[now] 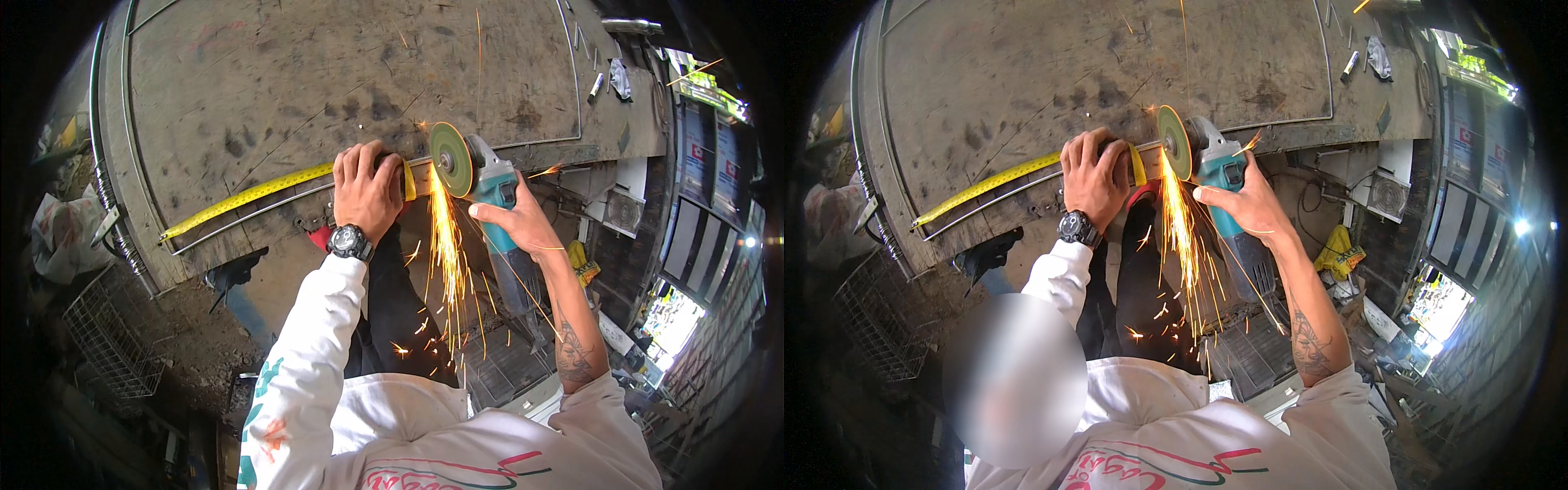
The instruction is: The person measures a metal frame on a workbench with a tape measure, cuts a metal rod with an angle grinder, and then welds the rod to the frame using a welding torch. The person repeatedly measures and adjusts the rod before cutting and welding.
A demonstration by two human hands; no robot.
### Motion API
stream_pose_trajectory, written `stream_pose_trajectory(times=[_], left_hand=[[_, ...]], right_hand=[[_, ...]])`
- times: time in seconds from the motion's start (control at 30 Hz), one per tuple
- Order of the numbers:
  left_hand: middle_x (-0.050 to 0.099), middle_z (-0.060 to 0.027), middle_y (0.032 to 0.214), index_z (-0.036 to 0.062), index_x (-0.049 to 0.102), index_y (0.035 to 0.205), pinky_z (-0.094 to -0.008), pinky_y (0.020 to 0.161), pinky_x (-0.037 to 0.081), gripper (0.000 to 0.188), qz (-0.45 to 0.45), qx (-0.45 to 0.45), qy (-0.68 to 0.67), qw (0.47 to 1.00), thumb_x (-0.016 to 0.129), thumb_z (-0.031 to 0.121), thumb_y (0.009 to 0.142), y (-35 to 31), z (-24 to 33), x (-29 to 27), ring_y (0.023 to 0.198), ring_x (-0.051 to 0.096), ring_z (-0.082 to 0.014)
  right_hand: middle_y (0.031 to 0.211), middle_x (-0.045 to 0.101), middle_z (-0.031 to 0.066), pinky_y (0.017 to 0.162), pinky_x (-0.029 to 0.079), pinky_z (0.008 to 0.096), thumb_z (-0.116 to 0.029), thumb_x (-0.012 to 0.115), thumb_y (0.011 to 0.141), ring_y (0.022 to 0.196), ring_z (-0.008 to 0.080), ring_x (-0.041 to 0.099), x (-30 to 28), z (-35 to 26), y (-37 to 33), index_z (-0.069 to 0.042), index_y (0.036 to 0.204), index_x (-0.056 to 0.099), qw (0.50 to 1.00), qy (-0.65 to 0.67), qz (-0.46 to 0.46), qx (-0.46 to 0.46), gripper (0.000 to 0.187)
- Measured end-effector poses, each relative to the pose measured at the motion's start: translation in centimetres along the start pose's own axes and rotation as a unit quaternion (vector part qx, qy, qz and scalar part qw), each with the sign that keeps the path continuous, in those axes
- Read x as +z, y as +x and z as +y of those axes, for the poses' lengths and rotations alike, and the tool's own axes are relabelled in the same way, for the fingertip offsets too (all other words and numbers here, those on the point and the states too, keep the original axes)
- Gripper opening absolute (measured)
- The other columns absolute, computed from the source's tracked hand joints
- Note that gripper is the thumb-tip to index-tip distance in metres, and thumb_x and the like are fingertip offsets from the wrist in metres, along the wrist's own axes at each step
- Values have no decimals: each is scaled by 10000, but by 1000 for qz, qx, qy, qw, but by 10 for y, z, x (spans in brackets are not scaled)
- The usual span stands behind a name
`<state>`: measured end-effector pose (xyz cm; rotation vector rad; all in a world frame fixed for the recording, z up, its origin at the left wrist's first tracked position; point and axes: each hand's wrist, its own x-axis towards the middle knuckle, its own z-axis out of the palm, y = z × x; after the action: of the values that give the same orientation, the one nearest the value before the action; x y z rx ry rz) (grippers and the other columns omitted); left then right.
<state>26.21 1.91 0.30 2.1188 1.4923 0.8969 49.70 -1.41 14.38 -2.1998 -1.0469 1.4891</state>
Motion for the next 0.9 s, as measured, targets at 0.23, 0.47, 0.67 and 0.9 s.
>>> stream_pose_trajectory(times=[0.23, 0.47, 0.67, 0.9], left_hand=[[600, -91, 1260, 139, 717, 1123, -514, 1165, 379, 193, 2, 2, -12, 1000, 713, 165, 932, 0, 0, 0, 1258, 545, -347], [599, -93, 1269, 136, 717, 1130, -520, 1172, 376, 199, -13, 8, -6, 1000, 709, 164, 933, -1, -1, 0, 1271, 536, -354], [607, -93, 1264, 136, 714, 1117, -519, 1166, 382, 187, -2, 0, -18, 1000, 703, 162, 931, 0, -1, 0, 1266, 540, -357], [614, -89, 1254, 129, 710, 1093, -515, 1145, 398, 175, 11, 6, -23, 1000, 714, 160, 921, 0, 0, 1, 1247, 551, -353]], right_hand=[[1219, 672, 97, 1011, 527, 372, -351, 930, 799, 1132, 175, 635, 0, 8, 4, -20, 1436, 485, 1000, -30, -5, -6, 845], [1189, 682, 103, 975, 553, 362, -319, 934, 802, 1114, 176, 668, 0, 10, 2, -15, 1422, 486, 999, -46, 20, -9, 823], [1263, 683, 135, 1028, 530, 371, -317, 945, 786, 1158, 213, 662, 5, -4, 1, 0, 1474, 462, 999, 35, -11, 30, 898], [1282, 672, 128, 1036, 523, 365, -336, 962, 766, 1173, 210, 643, -1, 8, 2, 24, 1507, 429, 1000, -18, -6, -2, 981]])
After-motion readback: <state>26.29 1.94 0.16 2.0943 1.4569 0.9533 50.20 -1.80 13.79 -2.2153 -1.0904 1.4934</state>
